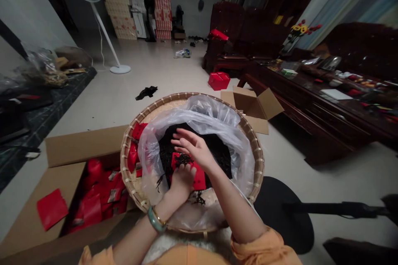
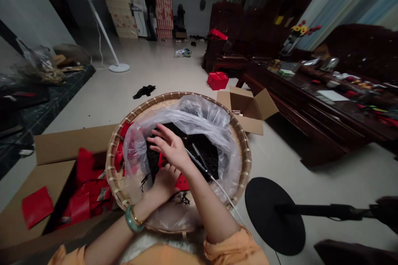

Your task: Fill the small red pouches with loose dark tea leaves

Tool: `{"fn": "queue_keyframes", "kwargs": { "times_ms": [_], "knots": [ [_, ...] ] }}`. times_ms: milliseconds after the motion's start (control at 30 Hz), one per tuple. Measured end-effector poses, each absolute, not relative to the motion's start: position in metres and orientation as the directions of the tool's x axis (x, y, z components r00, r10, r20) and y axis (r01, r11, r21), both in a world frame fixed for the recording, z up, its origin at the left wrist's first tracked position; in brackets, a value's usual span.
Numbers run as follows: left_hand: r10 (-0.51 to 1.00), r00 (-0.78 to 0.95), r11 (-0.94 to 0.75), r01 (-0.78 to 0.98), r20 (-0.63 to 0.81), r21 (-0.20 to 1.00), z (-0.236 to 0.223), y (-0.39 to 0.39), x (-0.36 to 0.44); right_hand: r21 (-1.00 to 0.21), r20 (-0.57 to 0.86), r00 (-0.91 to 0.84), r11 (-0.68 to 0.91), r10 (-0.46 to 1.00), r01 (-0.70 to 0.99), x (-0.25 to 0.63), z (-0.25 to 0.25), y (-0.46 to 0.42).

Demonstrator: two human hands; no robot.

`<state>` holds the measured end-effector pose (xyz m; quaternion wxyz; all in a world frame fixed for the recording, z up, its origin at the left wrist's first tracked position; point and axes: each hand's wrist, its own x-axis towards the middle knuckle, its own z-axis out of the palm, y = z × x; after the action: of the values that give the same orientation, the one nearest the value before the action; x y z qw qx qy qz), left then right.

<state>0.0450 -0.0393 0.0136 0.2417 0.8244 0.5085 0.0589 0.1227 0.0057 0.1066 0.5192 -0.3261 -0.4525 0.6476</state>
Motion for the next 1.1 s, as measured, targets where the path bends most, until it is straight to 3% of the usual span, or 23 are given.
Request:
{"fn": "queue_keyframes", "kwargs": {
  "times_ms": [67,133,233,300,433,500,667,900,1100],
  "knots": [
    [0.876,0.462,-0.408,0.864,-0.14,0.295,0.015,-0.041,0.046,-0.966,-0.017,-0.222,-0.073,0.975,-0.247,0.136,0.087,0.005],
    [0.878,0.466,-0.434,0.872,-0.107,0.228,0.015,-0.039,0.041,-0.995,-0.079,-0.185,-0.088,0.98,-0.042,0.154,0.061,0.002],
    [0.872,0.485,-0.453,0.852,-0.07,0.264,0.011,-0.032,0.03,-0.953,0.013,-0.089,0.04,0.996,0.301,0.18,0.025,-0.009],
    [0.878,0.475,-0.417,0.819,-0.057,0.395,0.007,-0.024,0.023,-0.898,0.037,-0.08,0.068,0.996,0.434,0.192,0.009,-0.017],
    [0.96,0.28,-0.171,0.641,-0.02,0.748,0.004,-0.001,0.012,-0.847,0.097,-0.054,0.111,0.994,0.52,0.196,-0.005,-0.022],
    [0.977,0.212,-0.119,0.538,0.002,0.835,0.006,0.01,0.009,-0.805,0.178,-0.076,0.19,0.981,0.563,0.191,-0.002,-0.019],
    [0.973,0.225,-0.137,0.402,0.048,0.906,0.018,0.023,0.007,-0.619,0.444,-0.087,0.376,0.892,0.689,0.172,0.015,-0.004],
    [0.988,0.154,-0.043,0.262,0.002,0.964,0.018,0.025,0.013,-0.469,0.499,-0.159,0.42,0.852,0.777,0.161,0.015,0.005],
    [0.976,0.098,0.2,-0.071,-0.193,0.977,0.012,0.025,0.015,-0.404,0.515,-0.214,0.455,0.83,0.794,0.165,0.006,0.006]
  ]
}}
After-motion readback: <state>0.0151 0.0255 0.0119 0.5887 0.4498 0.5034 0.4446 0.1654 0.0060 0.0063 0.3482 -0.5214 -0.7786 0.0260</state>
